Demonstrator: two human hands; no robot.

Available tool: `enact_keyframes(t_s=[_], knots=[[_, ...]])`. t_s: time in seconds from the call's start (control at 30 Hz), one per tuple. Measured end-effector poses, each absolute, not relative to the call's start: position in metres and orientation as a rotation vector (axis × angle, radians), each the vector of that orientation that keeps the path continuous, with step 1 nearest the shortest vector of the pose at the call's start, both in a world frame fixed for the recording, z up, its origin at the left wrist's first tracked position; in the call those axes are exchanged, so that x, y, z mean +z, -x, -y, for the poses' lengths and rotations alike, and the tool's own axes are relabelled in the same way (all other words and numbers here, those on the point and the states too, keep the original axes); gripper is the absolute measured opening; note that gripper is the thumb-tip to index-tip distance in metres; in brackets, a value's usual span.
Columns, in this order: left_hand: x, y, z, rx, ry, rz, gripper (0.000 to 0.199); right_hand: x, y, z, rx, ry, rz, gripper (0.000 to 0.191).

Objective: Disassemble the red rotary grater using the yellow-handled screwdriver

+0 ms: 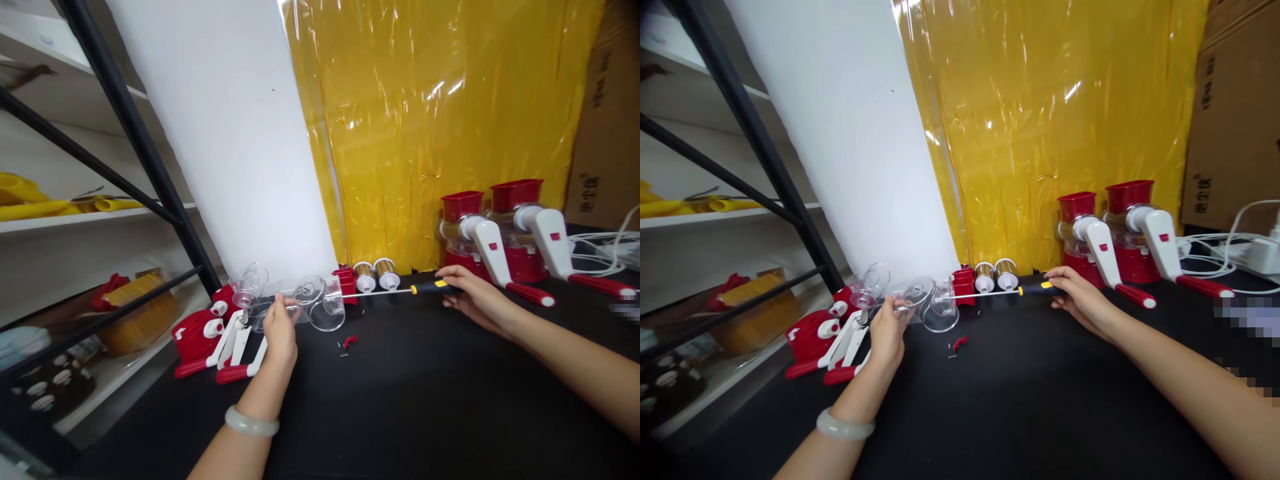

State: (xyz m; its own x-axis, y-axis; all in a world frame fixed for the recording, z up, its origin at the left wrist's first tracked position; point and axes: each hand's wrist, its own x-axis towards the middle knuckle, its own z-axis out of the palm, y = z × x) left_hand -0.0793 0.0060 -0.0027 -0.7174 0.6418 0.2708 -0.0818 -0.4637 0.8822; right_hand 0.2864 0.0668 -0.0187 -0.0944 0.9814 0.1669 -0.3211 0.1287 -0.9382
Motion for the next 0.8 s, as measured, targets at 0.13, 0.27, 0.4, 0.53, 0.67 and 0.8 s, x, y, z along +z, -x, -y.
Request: enact_keyframes(t_s=[0.13, 0.27, 0.4, 0.53, 0.67, 0.8], knots=[[-0.006, 0.078, -0.007, 2.195, -0.854, -1.287, 0.041, -0.010, -0.288, -0.060, 1.444, 0.624, 0.985, 0.039], [-0.008, 0.077, -0.007, 2.174, -0.896, -1.329, 0.044, -0.016, -0.289, -0.069, 1.391, 0.781, 1.026, 0.030], [-0.006, 0.077, -0.006, 2.165, -0.880, -1.333, 0.045, -0.025, -0.289, -0.076, 1.216, 1.025, 1.278, 0.044], [-0.003, 0.075, -0.005, 2.169, -0.839, -1.290, 0.041, -0.022, -0.289, -0.069, 1.262, 0.821, 1.199, 0.027], [-0.004, 0.074, -0.006, 2.150, -0.831, -1.298, 0.039, -0.016, -0.290, -0.066, 1.340, 0.659, 1.064, 0.042], [-0.008, 0.076, -0.007, 2.136, -0.871, -1.337, 0.040, -0.020, -0.290, -0.073, 1.241, 0.929, 1.126, 0.040]])
